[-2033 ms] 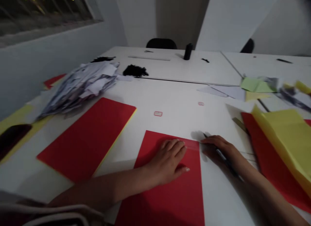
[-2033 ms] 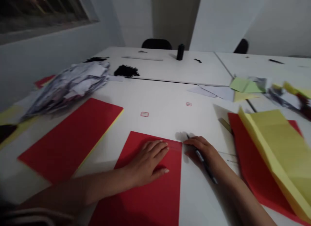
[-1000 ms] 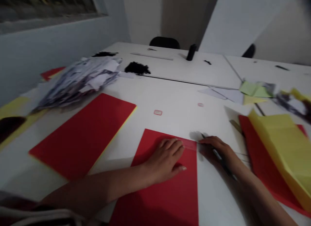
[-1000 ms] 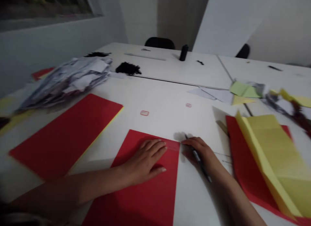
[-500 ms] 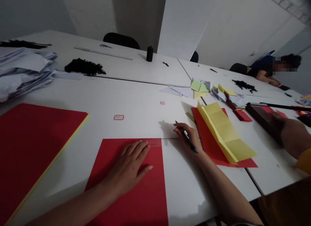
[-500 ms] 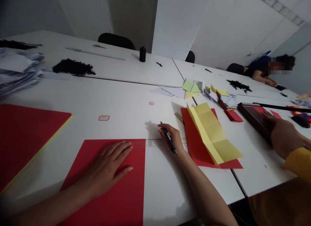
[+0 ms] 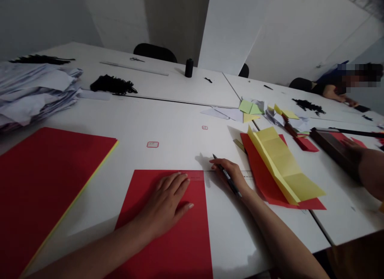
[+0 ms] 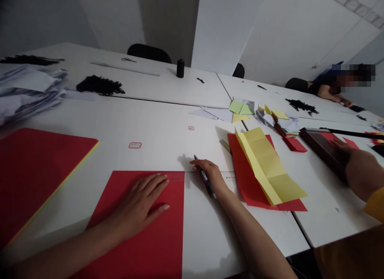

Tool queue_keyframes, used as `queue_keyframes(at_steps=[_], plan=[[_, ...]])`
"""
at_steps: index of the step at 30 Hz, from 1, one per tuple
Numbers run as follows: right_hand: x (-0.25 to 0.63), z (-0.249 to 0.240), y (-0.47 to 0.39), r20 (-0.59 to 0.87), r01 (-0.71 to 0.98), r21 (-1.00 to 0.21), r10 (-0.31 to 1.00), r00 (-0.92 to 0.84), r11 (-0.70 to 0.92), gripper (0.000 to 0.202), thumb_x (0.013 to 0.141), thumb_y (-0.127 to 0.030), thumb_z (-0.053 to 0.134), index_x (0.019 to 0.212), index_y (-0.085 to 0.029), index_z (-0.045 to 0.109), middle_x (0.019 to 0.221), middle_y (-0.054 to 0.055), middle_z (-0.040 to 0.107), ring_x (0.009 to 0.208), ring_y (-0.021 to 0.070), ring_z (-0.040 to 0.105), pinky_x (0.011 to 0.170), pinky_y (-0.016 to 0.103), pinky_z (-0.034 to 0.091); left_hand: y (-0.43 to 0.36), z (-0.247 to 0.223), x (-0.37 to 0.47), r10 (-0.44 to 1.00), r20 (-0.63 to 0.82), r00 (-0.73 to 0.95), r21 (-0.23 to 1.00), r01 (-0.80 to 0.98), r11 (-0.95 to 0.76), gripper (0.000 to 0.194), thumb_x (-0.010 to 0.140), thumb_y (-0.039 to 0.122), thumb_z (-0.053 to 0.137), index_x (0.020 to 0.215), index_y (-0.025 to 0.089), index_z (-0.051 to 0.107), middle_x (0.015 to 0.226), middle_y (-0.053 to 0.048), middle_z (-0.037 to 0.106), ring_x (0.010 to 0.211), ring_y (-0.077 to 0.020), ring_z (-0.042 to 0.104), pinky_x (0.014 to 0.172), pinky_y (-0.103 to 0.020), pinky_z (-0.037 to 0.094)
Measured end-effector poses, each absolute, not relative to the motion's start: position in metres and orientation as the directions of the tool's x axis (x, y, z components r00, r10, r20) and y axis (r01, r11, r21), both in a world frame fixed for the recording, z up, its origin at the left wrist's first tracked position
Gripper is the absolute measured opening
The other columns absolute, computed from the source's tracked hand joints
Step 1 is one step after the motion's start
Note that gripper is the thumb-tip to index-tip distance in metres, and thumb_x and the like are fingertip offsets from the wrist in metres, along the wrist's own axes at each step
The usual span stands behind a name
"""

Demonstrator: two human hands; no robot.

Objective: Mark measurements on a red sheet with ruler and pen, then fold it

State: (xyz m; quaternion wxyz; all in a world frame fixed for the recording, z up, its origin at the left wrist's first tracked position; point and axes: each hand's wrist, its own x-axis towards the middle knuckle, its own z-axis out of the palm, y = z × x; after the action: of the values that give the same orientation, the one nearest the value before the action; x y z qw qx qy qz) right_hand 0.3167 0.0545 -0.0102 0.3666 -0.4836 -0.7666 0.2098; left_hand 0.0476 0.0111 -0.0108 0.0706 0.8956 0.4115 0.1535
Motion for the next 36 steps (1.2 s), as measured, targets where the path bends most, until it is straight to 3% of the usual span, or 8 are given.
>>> queue_keyframes(at_steps=[4,13,21,36], plan=[[0.320,-0.014,0.054,0.308,0.568,-0.682,0.885,-0.348,0.461,0.036,0.088,-0.012,0.044,0.116,-0.027,0.061,0.092,0.003,0.065,0.085,0.0178,0.065,0.079,0.032,0.051,0.010,-0.008,0.049,0.763,0.202,0.614,0.280,0.710,-0.646,0.047,0.094,0.041,0.047,0.136,0.020,0.044,0.141,-0.009,0.047,0.127,-0.0306,0.043,0.102,-0.050,0.040],[0.318,-0.006,0.052,0.265,0.524,-0.740,0.899,-0.349,0.422,0.036,0.089,-0.009,0.044,0.115,-0.026,0.062,0.092,0.004,0.062,0.084,0.0166,0.063,0.079,0.032,0.050,0.010,-0.008,0.049,0.764,0.198,0.613,0.278,0.713,-0.644,0.050,0.094,0.044,0.047,0.138,0.020,0.042,0.143,-0.009,0.045,0.129,-0.0307,0.041,0.103,-0.051,0.039],[0.312,0.003,0.053,0.279,0.589,-0.647,0.869,-0.409,0.484,0.028,0.089,-0.021,0.057,0.116,-0.025,0.059,0.090,0.006,0.058,0.084,0.0193,0.057,0.075,0.034,0.049,0.012,-0.005,0.050,0.769,0.188,0.611,0.296,0.711,-0.638,0.050,0.094,0.047,0.046,0.138,0.022,0.043,0.142,-0.008,0.046,0.129,-0.0300,0.041,0.103,-0.050,0.038],[0.314,-0.003,0.057,0.315,0.574,-0.644,0.859,-0.403,0.506,0.027,0.089,-0.023,0.059,0.116,-0.025,0.058,0.089,0.005,0.058,0.084,0.0183,0.057,0.075,0.034,0.050,0.013,-0.007,0.050,0.762,0.197,0.616,0.270,0.714,-0.647,0.052,0.094,0.049,0.045,0.138,0.022,0.044,0.143,-0.008,0.046,0.129,-0.0300,0.042,0.103,-0.050,0.039]])
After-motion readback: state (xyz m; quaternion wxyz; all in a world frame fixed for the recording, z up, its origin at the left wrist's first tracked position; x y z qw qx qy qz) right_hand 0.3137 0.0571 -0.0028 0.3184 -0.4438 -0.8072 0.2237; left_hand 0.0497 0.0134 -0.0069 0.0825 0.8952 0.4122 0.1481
